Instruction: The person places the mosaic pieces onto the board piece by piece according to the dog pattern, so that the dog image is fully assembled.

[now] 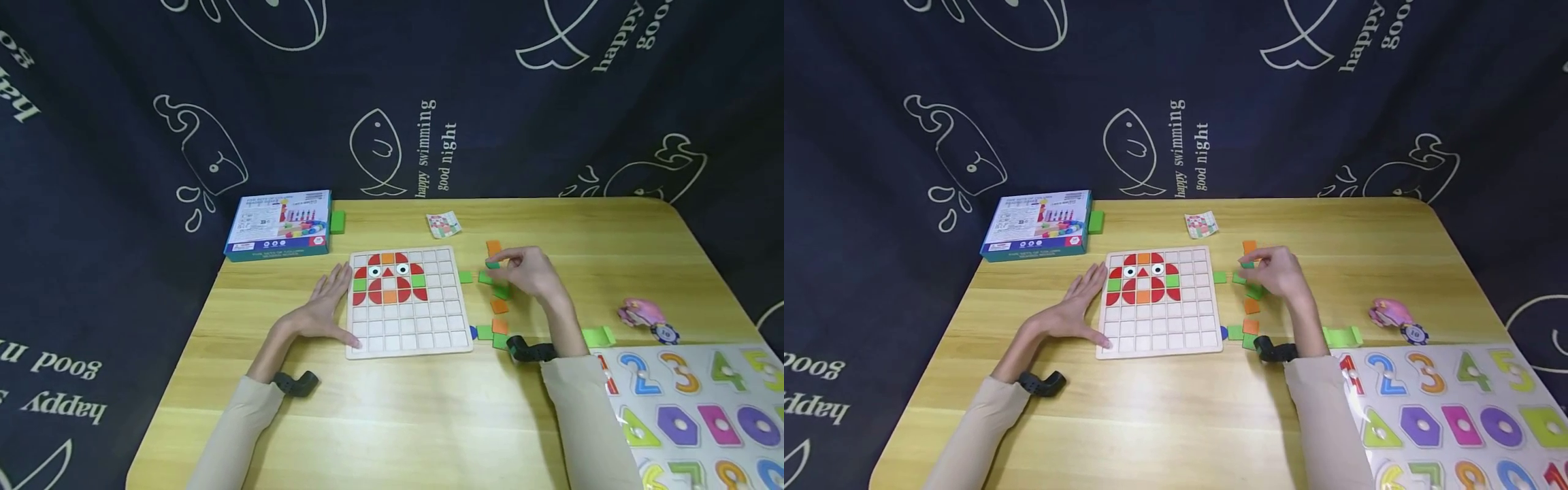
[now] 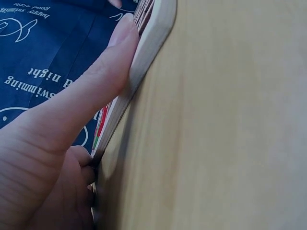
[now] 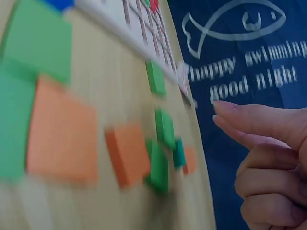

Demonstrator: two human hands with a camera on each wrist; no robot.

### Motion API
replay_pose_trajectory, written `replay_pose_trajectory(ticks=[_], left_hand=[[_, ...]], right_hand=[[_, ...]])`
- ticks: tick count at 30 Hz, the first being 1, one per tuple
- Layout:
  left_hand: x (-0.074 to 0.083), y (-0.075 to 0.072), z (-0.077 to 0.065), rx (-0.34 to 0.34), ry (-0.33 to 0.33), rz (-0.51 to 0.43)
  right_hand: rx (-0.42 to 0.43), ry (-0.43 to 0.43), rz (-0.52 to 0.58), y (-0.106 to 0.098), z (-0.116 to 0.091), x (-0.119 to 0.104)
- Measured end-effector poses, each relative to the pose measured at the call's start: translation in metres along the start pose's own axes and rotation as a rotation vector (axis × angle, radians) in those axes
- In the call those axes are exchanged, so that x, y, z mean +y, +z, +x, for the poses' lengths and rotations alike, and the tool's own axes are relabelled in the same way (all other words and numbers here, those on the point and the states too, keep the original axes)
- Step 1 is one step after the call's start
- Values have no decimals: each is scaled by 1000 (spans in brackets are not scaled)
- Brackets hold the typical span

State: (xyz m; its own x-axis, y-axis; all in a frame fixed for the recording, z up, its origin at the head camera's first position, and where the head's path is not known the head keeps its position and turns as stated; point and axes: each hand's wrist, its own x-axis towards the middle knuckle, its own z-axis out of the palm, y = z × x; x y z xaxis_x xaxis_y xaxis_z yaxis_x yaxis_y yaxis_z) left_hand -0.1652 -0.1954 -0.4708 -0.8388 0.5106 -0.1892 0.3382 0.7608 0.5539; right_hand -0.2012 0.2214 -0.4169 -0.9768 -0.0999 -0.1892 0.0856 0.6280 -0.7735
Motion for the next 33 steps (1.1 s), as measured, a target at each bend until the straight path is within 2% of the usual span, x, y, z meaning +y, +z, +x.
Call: replay_pose_trajectory(ticks=[5,10,15,18,23,33], left_hand=[[-1,-1,-1,-1,2,-11],[-2,-2,-1,-6,-6,-13],[-3,-1,0,-3,-2,-9],[-3,-1,1,-4,1,-9],[-2,-1,1,-12,-11,-14],[-2,-2,1,-12,-18,-7]], right_hand=[[-28,95,40,-11,-1,17],[-34,122,14,-10,3,22],[7,142,22,-9,10,23],[5,141,24,-9,14,21],[-72,131,5,-2,20,19],[-137,56,46,15,30,13]])
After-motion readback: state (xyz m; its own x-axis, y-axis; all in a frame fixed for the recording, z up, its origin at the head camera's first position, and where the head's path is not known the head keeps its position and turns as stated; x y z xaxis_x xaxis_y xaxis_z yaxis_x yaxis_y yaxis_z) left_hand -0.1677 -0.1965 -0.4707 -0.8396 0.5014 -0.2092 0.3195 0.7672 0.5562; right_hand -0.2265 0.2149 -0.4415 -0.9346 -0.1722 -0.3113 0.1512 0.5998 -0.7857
